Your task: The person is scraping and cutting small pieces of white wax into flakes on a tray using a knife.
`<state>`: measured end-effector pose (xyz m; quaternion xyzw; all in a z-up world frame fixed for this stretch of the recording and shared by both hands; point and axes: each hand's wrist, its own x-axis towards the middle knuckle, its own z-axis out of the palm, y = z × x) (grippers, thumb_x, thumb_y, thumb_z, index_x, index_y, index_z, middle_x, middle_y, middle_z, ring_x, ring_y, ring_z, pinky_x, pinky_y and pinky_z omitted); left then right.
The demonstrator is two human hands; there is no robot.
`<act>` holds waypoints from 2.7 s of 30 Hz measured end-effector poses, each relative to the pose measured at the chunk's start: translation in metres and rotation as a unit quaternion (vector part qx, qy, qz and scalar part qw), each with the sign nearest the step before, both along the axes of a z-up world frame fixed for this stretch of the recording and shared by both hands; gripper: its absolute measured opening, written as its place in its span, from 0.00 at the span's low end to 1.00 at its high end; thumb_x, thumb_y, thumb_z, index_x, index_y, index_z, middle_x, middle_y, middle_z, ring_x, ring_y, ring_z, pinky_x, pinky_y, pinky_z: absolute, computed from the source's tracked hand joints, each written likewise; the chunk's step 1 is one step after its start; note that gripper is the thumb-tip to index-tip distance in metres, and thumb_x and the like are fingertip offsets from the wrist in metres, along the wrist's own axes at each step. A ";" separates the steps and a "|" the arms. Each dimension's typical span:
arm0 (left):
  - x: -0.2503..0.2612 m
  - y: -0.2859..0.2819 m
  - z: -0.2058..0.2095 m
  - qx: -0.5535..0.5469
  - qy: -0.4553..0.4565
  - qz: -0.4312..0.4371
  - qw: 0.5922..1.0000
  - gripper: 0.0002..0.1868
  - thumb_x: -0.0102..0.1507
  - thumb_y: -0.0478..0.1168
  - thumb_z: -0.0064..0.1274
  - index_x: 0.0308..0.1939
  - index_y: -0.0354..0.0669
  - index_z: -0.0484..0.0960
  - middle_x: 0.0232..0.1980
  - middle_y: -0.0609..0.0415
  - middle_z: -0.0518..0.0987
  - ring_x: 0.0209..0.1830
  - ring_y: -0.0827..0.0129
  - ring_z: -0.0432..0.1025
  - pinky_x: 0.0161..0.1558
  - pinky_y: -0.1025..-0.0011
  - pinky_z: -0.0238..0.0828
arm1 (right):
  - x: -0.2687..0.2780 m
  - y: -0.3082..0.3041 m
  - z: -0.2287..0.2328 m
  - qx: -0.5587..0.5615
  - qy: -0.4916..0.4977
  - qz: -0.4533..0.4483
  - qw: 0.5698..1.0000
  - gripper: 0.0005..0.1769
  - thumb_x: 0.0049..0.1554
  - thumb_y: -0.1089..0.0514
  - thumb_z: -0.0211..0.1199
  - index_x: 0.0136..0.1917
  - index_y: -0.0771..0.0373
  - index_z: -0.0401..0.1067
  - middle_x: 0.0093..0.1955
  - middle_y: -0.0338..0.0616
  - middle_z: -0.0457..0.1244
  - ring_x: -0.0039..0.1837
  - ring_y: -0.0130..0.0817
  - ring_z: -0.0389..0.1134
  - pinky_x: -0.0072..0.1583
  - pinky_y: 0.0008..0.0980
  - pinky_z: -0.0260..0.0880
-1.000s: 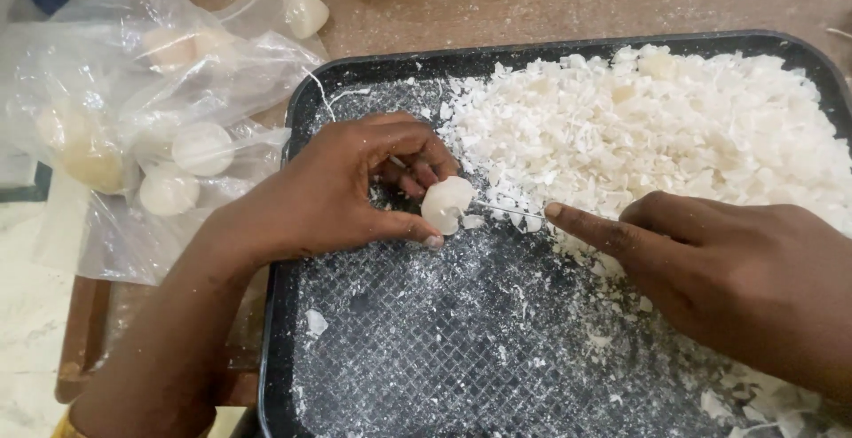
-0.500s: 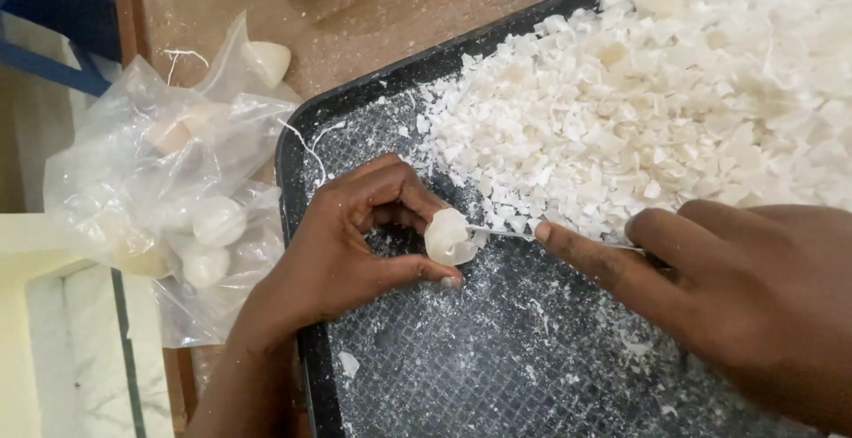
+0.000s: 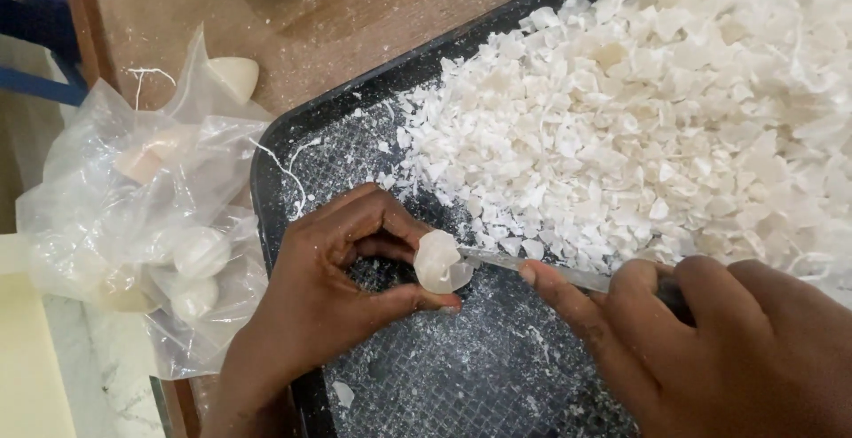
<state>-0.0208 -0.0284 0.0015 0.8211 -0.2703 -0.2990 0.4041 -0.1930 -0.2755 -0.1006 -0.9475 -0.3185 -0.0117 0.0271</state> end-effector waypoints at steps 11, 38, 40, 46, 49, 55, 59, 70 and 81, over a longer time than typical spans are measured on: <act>-0.005 0.009 0.024 0.074 -0.144 -0.054 0.985 0.28 0.54 0.41 0.69 0.60 0.53 0.85 0.47 0.59 0.85 0.41 0.76 0.82 0.39 0.77 0.85 | 0.005 0.004 0.006 -0.023 -0.008 -0.010 1.000 0.34 0.59 0.56 0.54 0.78 0.46 0.61 0.37 0.49 0.63 0.32 0.35 0.62 0.30 0.34 0.67; -0.020 -0.003 0.021 0.031 -0.254 -0.125 0.959 0.17 0.58 0.33 0.64 0.51 0.50 0.86 0.45 0.59 0.84 0.48 0.71 0.80 0.46 0.73 0.80 | 0.054 0.010 0.030 -0.013 -0.101 0.105 0.989 0.36 0.64 0.37 0.42 0.71 0.67 0.62 0.38 0.56 0.68 0.31 0.42 0.70 0.26 0.34 0.73; -0.011 0.009 0.018 0.056 -0.181 -0.082 0.978 0.17 0.58 0.31 0.63 0.50 0.51 0.85 0.50 0.59 0.86 0.51 0.73 0.82 0.48 0.76 0.85 | 0.047 0.013 0.025 -0.043 0.220 0.029 0.974 0.53 0.59 0.20 0.32 0.83 0.57 0.45 0.44 0.54 0.65 0.37 0.40 0.67 0.32 0.40 0.74; 0.002 0.011 0.013 0.036 -0.025 -0.049 0.998 0.18 0.57 0.34 0.65 0.51 0.51 0.88 0.47 0.60 0.84 0.42 0.76 0.82 0.43 0.77 0.85 | 0.037 0.011 0.015 0.076 0.050 -0.037 0.995 0.45 0.55 0.29 0.40 0.79 0.52 0.56 0.36 0.49 0.62 0.33 0.36 0.62 0.30 0.38 0.71; 0.004 0.010 0.022 0.006 -0.054 -0.058 0.997 0.19 0.55 0.37 0.70 0.50 0.47 0.87 0.44 0.58 0.85 0.42 0.73 0.80 0.42 0.73 0.80 | 0.041 0.006 0.019 0.013 0.132 -0.022 0.991 0.51 0.55 0.23 0.38 0.82 0.54 0.51 0.39 0.45 0.62 0.35 0.34 0.63 0.33 0.37 0.73; 0.006 0.029 0.028 -0.053 -0.142 -0.072 0.986 0.20 0.57 0.39 0.71 0.53 0.45 0.87 0.44 0.57 0.86 0.43 0.74 0.79 0.48 0.71 0.75 | 0.055 -0.003 0.026 -0.143 0.220 -0.053 0.964 0.43 0.64 0.48 0.52 0.86 0.42 0.36 0.46 0.42 0.65 0.36 0.26 0.66 0.39 0.34 0.76; 0.008 0.031 0.026 -0.070 -0.145 -0.064 0.985 0.20 0.60 0.39 0.68 0.55 0.45 0.86 0.47 0.55 0.82 0.47 0.74 0.77 0.52 0.71 0.79 | 0.055 0.000 0.046 -0.238 0.257 -0.072 0.934 0.39 0.70 0.54 0.44 0.86 0.47 0.29 0.49 0.36 0.64 0.43 0.27 0.63 0.47 0.29 0.73; 0.010 0.026 0.018 -0.102 -0.095 -0.089 0.986 0.20 0.60 0.39 0.68 0.54 0.42 0.83 0.53 0.55 0.82 0.48 0.74 0.75 0.53 0.74 0.83 | -0.003 -0.042 -0.045 0.000 0.216 -0.141 0.966 0.21 0.61 0.47 0.60 0.67 0.48 0.68 0.39 0.34 0.71 0.41 0.26 0.72 0.47 0.29 0.80; 0.010 0.031 0.015 -0.169 -0.094 -0.011 0.981 0.20 0.61 0.36 0.68 0.56 0.39 0.81 0.54 0.51 0.82 0.49 0.74 0.75 0.52 0.74 0.82 | 0.023 -0.021 -0.002 -0.026 0.087 0.042 0.995 0.42 0.58 0.38 0.50 0.82 0.45 0.43 0.63 0.54 0.63 0.54 0.38 0.69 0.51 0.40 0.76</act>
